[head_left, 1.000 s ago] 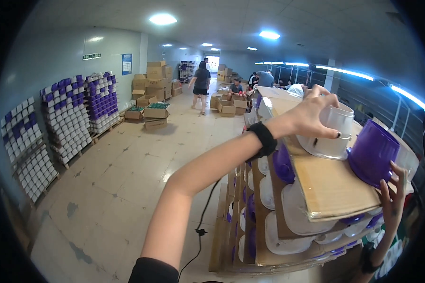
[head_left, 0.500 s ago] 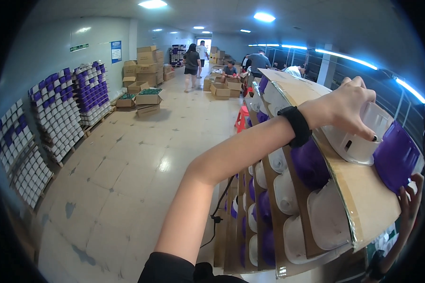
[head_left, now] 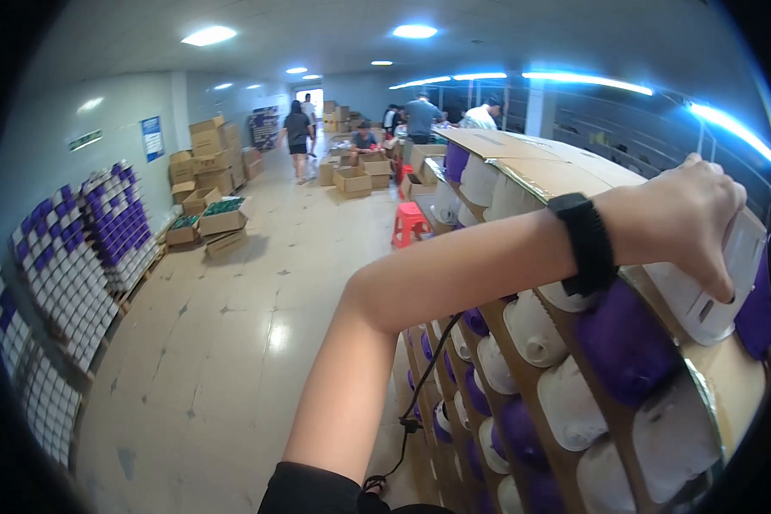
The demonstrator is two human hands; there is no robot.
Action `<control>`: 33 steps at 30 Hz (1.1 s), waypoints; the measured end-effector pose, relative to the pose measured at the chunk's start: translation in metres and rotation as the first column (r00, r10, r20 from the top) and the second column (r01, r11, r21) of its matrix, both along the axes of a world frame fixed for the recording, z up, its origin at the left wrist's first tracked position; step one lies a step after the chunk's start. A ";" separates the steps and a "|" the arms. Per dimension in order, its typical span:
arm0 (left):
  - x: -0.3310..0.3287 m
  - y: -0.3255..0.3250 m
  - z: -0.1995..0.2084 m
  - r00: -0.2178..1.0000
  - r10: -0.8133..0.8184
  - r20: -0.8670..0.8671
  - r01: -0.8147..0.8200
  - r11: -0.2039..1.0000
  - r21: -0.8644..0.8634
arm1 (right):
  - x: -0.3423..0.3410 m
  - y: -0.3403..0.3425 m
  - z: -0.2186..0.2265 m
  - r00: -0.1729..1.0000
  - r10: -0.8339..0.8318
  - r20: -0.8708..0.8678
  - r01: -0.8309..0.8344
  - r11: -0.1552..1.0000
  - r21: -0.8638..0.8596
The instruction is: Assembling plastic fan or housing components into complete units and stacking them on trays.
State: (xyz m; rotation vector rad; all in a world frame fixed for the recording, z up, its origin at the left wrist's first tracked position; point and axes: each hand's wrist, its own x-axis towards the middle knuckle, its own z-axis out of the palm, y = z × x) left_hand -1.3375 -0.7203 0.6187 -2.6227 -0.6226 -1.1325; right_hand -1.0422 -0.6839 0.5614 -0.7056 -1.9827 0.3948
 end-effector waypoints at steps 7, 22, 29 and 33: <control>-0.075 0.054 0.020 0.985 0.009 -0.173 -0.016 0.999 -0.038 | 0.011 -0.044 0.026 0.890 -0.395 0.229 0.391 0.918 0.064; -0.185 0.111 0.034 0.963 0.060 -0.262 -0.112 0.976 -0.187 | -0.120 -0.093 0.056 0.733 -0.538 0.417 0.554 0.827 0.093; -0.187 0.114 0.050 0.894 -0.017 -0.447 -0.091 0.971 -0.220 | -0.152 -0.046 0.073 0.446 -0.645 0.621 0.710 0.677 0.193; -0.170 0.124 0.059 0.831 -0.175 -0.528 0.011 0.954 -0.298 | -0.178 -0.081 0.109 0.246 -0.502 0.829 0.905 0.424 -0.012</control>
